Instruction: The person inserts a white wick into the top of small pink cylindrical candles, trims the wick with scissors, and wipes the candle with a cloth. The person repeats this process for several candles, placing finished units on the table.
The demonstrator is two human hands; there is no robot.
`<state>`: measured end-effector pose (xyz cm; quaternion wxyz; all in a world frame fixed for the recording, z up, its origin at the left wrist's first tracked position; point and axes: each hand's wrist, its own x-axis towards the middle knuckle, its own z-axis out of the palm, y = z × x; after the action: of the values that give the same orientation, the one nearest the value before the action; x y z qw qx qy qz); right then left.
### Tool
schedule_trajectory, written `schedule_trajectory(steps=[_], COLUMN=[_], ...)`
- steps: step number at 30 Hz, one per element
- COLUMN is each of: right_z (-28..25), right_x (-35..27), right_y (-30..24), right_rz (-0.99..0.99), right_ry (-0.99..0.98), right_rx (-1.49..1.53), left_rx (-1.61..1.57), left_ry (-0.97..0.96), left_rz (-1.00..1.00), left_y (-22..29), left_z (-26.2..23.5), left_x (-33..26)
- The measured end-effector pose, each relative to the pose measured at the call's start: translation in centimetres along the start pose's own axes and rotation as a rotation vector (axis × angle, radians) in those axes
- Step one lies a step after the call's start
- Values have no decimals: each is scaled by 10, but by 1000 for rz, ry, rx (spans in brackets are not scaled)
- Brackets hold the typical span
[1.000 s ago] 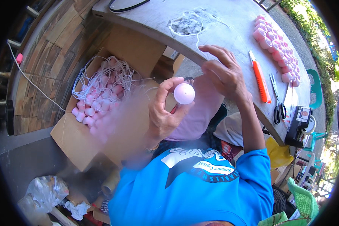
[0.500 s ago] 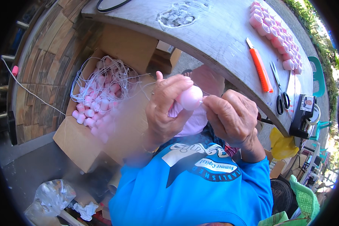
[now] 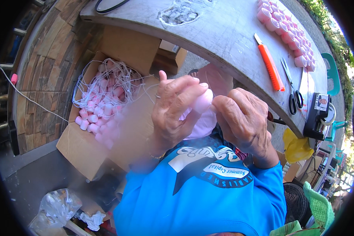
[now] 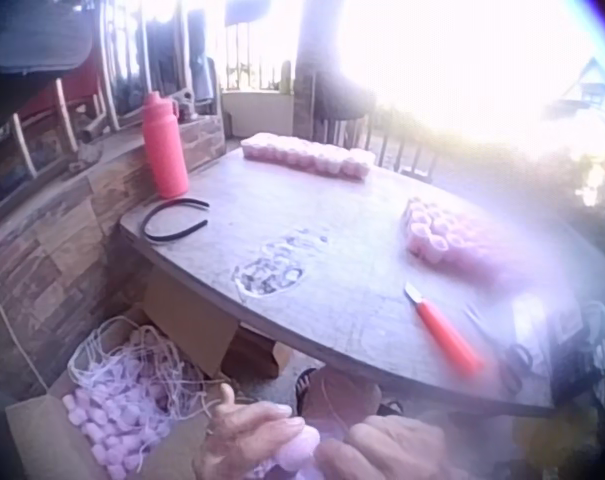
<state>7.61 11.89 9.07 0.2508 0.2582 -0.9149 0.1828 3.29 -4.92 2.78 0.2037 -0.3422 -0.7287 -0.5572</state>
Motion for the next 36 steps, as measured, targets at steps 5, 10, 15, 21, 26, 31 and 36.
schedule_trajectory(steps=[5, 10, 15, 21, 26, 31, 36], right_z=[-2, -1, -9, -8, -3, -2, -5], right_x=[-3, -12, -16, -16, -23, -49, -49], right_y=[0, 6, 4, 6, 12, 14, 13], right_rz=[56, 207, 260, 237, 434, 928, 837], right_ry=[-63, -93, -56, -33, -43, -85, 12], right_rx=[4, 269, 340, 367, 625, 1208, 843], left_rx=[60, -125, -263, -387, -459, -413, -560], left_ry=[-94, -182, -198, -256, -244, -267, -254], left_rz=[21, -187, -218, -171, -216, -222, -248], left_y=[-2, 2, -5, -10, -11, -16, -17], left_z=[-5, -7, -7, -6, -2, -4, 3], left_x=[1, 0, -5, -2, -4, -6, -11])
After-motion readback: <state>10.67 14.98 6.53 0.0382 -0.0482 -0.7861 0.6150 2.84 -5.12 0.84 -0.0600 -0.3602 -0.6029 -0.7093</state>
